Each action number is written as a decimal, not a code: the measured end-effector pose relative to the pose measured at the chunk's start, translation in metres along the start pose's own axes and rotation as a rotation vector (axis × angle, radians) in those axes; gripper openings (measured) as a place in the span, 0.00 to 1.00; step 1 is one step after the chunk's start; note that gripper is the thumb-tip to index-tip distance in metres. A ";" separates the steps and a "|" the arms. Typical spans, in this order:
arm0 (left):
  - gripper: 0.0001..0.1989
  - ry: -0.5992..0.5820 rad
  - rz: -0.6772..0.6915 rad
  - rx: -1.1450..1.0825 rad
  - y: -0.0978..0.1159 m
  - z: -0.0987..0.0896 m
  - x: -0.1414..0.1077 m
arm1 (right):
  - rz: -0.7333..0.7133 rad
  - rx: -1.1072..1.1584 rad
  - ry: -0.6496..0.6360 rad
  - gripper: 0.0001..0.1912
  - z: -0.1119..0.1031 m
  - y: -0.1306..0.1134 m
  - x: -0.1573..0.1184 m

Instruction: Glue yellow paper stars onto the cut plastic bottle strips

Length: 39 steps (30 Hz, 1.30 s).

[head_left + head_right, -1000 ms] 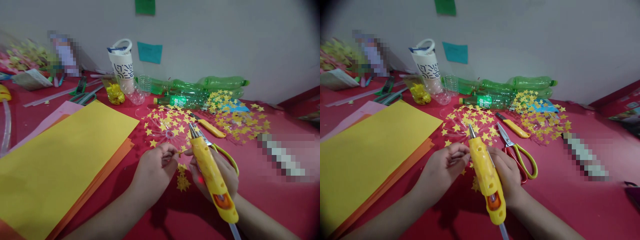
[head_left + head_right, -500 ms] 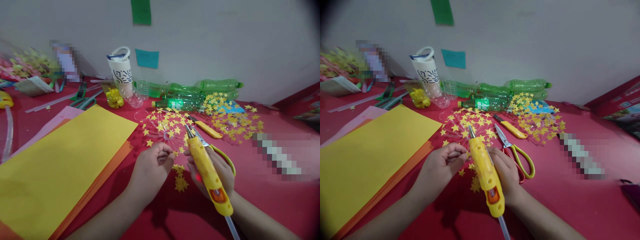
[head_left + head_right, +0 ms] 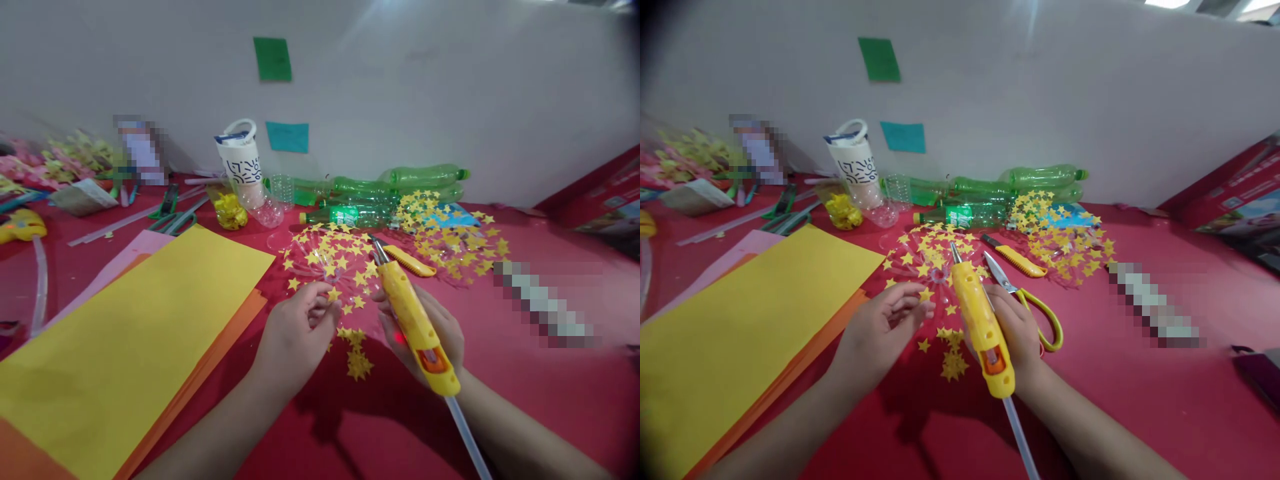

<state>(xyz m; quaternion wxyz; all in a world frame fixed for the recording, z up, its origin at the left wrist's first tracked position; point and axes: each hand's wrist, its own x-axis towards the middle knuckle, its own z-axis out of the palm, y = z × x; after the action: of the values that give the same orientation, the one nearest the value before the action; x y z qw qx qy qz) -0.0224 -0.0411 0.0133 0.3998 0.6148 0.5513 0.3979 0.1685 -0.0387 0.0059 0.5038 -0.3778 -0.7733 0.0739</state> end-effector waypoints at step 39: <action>0.12 -0.397 0.344 1.108 -0.007 0.000 -0.027 | 0.168 0.086 0.000 0.08 -0.034 0.028 -0.005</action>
<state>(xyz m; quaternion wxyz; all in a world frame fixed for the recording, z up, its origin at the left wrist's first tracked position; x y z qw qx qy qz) -0.0265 -0.0678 0.0056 0.0459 0.8737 0.4841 -0.0111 0.2122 -0.0316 0.0053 0.5116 -0.4195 -0.7349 0.1491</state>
